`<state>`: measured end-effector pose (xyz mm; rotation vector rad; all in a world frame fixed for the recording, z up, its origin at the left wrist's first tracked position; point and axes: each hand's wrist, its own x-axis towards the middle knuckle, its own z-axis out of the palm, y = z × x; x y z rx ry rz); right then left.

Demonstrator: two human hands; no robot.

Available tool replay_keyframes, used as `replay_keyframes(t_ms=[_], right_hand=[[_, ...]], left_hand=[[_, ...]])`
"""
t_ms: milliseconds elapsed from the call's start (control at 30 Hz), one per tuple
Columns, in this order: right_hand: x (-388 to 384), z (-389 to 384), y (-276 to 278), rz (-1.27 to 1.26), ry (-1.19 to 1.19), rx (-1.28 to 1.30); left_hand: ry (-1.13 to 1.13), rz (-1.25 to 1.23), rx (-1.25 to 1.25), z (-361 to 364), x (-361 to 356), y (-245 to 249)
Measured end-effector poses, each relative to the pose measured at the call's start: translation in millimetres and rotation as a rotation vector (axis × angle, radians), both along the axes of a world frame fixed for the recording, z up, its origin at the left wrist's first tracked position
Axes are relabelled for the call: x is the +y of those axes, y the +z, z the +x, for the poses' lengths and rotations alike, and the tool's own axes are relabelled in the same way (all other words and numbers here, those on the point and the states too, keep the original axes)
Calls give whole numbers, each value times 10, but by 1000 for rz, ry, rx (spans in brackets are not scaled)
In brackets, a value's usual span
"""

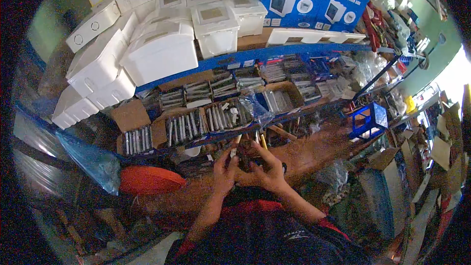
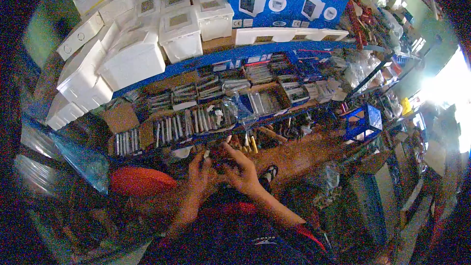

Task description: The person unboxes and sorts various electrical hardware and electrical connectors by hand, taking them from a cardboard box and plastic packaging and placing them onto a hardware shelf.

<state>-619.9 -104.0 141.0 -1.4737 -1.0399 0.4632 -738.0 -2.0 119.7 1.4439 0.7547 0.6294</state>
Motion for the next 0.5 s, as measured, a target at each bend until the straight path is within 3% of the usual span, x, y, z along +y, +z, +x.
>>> replay_keyframes(t_ms=[133, 233, 333, 400, 500], right_hand=[[28, -32, 247, -40, -33, -126], [5, 100, -175, -135, 111, -296], [-8, -47, -217, -138, -43, -468], [-15, -65, -214, -203, -57, -366], [-50, -57, -172, -260, -42, -327]], left_hand=[[-167, 59, -14, -103, 49, -196], [-354, 49, -9, -149, 98, -46], [-448, 127, -7, -170, 89, 124], [-492, 282, -7, -193, 36, 23], [-468, 191, 85, -208, -82, 40]])
